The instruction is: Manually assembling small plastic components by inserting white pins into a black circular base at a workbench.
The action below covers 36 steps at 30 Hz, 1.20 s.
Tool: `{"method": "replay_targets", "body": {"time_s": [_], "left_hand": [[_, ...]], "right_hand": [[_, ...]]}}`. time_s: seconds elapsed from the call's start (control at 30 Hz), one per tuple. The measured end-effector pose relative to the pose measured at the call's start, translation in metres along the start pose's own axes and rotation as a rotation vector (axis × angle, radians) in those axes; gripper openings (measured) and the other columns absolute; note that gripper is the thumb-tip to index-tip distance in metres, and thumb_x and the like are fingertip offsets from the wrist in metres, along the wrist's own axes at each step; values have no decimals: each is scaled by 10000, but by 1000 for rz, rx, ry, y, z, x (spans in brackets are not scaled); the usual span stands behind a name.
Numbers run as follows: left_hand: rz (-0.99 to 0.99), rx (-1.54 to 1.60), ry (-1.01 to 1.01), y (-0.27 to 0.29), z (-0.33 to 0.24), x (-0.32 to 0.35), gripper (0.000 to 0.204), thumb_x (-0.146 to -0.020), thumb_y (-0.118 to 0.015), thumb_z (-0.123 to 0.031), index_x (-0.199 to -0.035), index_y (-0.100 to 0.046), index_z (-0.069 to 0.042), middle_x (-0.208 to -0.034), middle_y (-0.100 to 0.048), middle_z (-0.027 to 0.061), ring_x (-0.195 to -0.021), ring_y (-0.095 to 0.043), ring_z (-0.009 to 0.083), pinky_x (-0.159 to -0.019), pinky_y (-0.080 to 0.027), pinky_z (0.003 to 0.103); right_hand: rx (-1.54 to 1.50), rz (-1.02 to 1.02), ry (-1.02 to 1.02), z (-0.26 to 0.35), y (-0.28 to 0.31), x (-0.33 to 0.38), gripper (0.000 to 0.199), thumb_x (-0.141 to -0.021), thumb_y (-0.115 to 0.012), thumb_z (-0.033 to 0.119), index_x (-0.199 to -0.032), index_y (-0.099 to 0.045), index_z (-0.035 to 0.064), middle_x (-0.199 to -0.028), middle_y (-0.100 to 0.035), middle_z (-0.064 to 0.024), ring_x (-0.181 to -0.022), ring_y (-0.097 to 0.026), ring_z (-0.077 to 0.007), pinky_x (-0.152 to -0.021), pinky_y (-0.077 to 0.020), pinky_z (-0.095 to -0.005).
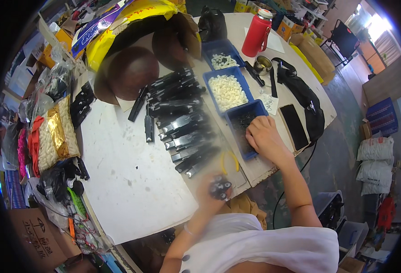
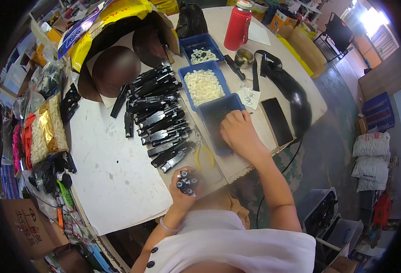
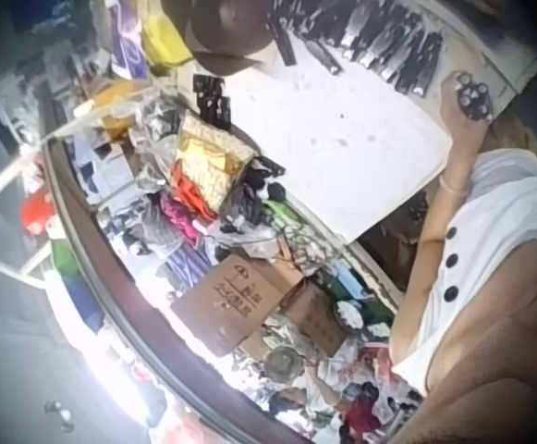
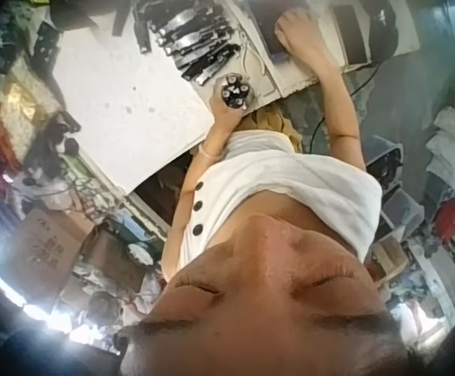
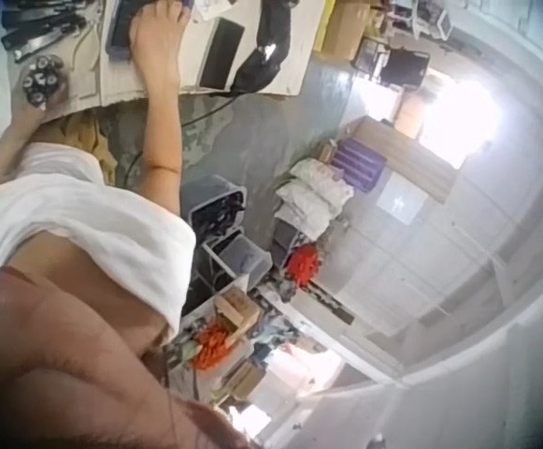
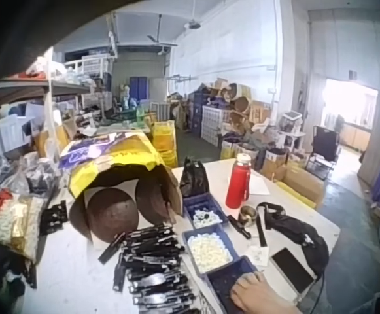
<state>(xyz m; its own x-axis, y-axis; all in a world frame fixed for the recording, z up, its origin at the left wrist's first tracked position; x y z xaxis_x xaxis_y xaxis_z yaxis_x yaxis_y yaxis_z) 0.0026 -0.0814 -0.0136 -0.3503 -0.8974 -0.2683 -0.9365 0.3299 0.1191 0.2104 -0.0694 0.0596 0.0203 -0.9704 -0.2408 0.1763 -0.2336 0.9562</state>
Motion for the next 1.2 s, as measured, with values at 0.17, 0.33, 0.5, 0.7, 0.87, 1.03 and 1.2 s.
{"method": "replay_targets", "body": {"time_s": [0.17,0.33,0.5,0.7,0.87,1.03,1.2], "left_hand": [[78,83,114,0,-4,-1,392,-632,-744,-106,-970,-547,-78,-835,-589,72,-731,-593,204,-657,-479,307],[106,82,9,-1,-19,-7,361,-693,-712,-126,-992,-522,-58,-853,-571,72,-763,-579,193,-670,-474,311],[125,71,-73,-1,-21,-10,349,-706,-701,-129,-994,-519,-51,-871,-578,76,-775,-583,187,-683,-480,309],[126,22,-83,1,-25,-11,394,-709,-707,-150,-1037,-515,-48,-892,-585,79,-795,-589,191,-703,-483,308],[176,66,-41,0,-22,-11,438,-693,-728,-166,-1050,-510,-39,-932,-580,86,-826,-584,196,-722,-481,313],[162,73,-79,-1,-18,-7,439,-692,-729,-183,-1047,-512,-41,-923,-572,89,-821,-577,208,-725,-477,319],[148,41,-43,-1,-15,-6,438,-695,-726,-200,-1043,-512,-41,-920,-554,96,-813,-566,218,-723,-476,325]], "right_hand": [[-371,32,261,47,38,-6,76,-780,-559,112,-802,-499,70,-886,-508,-77,-963,-448,-282,-882,-308,-390],[-372,127,482,92,54,-9,123,-757,-579,139,-853,-529,81,-897,-504,-53,-982,-460,-242,-949,-286,-420],[-151,190,585,106,60,-15,129,-751,-537,111,-873,-523,71,-908,-500,-50,-985,-471,-206,-974,-280,-416],[6,286,609,107,55,-15,127,-736,-506,126,-848,-507,66,-885,-496,-54,-987,-478,-201,-980,-275,-426],[100,192,600,109,51,-7,161,-730,-519,130,-879,-529,71,-890,-506,-41,-980,-484,-189,-982,-283,-419],[-76,54,665,94,45,7,265,-693,-557,127,-954,-563,80,-928,-522,-29,-992,-478,-189,-955,-341,-396],[-167,15,611,80,41,20,383,-666,-584,119,-1049,-567,98,-970,-533,-33,-1010,-470,-199,-918,-379,-375]]}}
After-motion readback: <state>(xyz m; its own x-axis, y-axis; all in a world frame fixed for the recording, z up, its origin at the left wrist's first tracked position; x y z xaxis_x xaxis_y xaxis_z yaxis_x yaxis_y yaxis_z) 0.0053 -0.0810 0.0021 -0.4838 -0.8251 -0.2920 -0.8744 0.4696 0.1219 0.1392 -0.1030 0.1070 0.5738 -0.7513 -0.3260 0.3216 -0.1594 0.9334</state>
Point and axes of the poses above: each hand's wrist, its own x-axis away from the middle knuckle, its own y-axis out of the back of the hand, z = x × y, the point moved 4 cm from there along -x, towards the middle knuckle
